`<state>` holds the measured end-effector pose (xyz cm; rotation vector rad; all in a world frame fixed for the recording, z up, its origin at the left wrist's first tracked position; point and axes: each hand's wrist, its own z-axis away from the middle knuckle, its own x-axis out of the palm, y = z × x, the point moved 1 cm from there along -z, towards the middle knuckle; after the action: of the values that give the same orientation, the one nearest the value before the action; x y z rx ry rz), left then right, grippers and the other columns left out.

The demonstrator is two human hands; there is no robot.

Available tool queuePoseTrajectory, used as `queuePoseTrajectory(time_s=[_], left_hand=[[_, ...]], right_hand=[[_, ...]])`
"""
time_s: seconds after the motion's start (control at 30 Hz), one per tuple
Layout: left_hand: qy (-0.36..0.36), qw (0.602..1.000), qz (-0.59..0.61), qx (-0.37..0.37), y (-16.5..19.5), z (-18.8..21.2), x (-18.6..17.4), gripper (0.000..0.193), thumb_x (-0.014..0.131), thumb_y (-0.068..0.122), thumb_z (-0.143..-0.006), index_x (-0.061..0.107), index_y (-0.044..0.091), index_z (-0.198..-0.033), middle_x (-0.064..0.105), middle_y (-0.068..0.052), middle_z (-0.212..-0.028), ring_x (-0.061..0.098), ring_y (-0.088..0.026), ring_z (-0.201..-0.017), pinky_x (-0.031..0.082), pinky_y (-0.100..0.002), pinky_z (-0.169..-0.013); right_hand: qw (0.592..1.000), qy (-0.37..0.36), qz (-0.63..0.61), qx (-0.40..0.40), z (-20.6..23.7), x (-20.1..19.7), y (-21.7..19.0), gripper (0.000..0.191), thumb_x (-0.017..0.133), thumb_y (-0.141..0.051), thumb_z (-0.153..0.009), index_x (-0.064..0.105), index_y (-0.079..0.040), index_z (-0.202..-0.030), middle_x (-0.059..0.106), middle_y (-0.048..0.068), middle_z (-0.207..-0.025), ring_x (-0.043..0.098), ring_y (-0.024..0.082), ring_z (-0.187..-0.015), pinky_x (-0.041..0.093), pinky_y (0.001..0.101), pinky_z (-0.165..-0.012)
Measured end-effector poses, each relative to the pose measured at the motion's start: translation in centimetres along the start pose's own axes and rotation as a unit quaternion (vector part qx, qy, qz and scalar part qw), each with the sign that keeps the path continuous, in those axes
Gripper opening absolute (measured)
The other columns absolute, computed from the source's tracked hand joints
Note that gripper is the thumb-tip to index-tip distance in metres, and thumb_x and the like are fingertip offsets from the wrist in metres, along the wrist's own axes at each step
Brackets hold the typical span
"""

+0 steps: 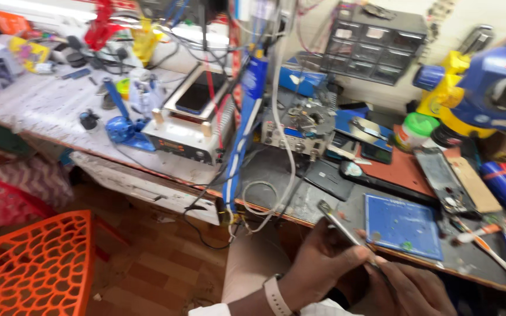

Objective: The person works at a cluttered electronics repair bench on a disassembled smartphone, holding and turning over its exposed board and battery assembly, prying at small components by hand, and using blue-handled pliers to grip and trim small parts near the phone. Other phone parts, a microscope, and repair tools cover the bench.

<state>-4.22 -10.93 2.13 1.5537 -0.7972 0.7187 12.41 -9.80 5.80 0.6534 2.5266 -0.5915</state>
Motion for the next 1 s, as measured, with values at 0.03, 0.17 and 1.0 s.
queuePoseTrajectory(time_s=[0.03, 0.17, 1.0], left_hand=[[0.012, 1.000, 0.000, -0.002, -0.2, 0.0, 0.0, 0.069, 0.077, 0.001, -0.091, 0.037, 0.004, -0.148, 0.064, -0.014, -0.127, 0.065, -0.021, -0.114, 0.058, -0.035, -0.099], [0.027, 0.999, -0.017, -0.020, -0.5, -0.1, -0.7, 0.061, 0.074, -0.004, -0.088, 0.046, 0.002, -0.142, 0.065, -0.015, -0.125, 0.065, -0.023, -0.110, 0.056, -0.040, -0.096], [0.006, 0.999, -0.040, 0.033, 0.1, -4.7, -5.0, 0.058, 0.054, 0.012, -0.092, 0.040, -0.006, -0.145, 0.052, -0.038, -0.139, 0.062, -0.052, -0.119, 0.055, -0.062, -0.096]], right_hand=[[1.000, 0.006, -0.017, -0.008, -0.4, -0.3, -0.4, 0.030, 0.085, -0.007, -0.073, 0.073, -0.006, -0.101, 0.073, 0.005, -0.094, 0.073, 0.019, -0.090, 0.058, 0.0344, -0.088], [0.999, 0.003, 0.032, -0.012, -1.3, -1.4, -2.0, 0.026, 0.086, -0.006, -0.072, 0.074, -0.004, -0.095, 0.072, 0.007, -0.087, 0.069, 0.020, -0.078, 0.057, 0.0305, -0.070], [0.987, 0.083, 0.059, 0.128, 1.0, -5.8, 2.4, 0.034, 0.082, -0.024, -0.088, 0.067, -0.006, -0.112, 0.071, 0.011, -0.102, 0.070, 0.029, -0.095, 0.059, 0.0396, -0.081]])
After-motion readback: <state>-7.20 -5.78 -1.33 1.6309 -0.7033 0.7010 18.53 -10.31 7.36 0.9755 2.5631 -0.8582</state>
